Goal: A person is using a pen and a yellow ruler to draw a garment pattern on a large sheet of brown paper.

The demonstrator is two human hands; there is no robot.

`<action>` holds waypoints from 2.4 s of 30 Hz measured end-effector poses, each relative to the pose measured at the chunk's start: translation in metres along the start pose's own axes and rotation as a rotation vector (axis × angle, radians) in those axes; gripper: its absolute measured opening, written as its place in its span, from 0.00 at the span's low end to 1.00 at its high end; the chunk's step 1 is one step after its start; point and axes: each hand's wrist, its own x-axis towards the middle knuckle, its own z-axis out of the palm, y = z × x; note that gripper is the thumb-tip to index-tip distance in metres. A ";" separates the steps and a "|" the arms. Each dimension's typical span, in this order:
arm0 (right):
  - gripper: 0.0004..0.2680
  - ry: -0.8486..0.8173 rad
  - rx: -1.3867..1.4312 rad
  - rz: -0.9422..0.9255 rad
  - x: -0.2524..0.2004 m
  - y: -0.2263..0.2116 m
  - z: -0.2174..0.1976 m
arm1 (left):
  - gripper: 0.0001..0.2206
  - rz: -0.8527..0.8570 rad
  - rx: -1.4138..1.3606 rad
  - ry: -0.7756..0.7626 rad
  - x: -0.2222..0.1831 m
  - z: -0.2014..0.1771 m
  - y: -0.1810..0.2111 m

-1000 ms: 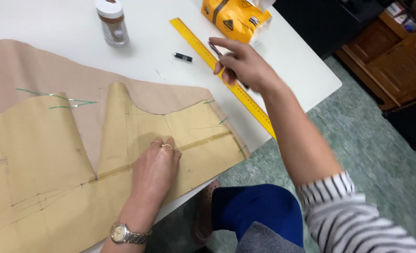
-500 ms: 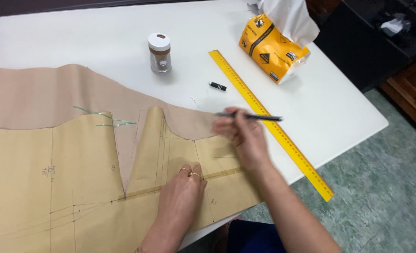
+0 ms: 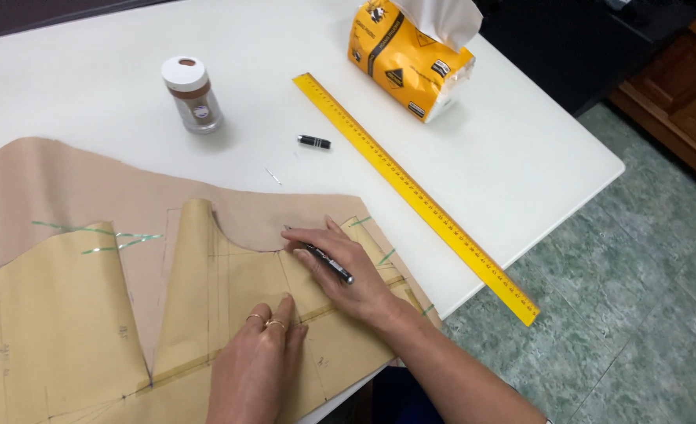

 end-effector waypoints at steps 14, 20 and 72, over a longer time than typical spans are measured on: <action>0.09 -0.137 0.015 -0.045 -0.001 0.011 -0.020 | 0.23 0.072 0.063 0.190 -0.007 0.005 -0.004; 0.09 -0.119 -0.078 -0.106 -0.007 0.012 -0.025 | 0.27 0.099 0.104 0.162 -0.010 -0.004 0.002; 0.01 0.071 0.454 0.325 0.027 0.036 0.012 | 0.31 0.169 0.281 0.219 0.019 -0.012 0.009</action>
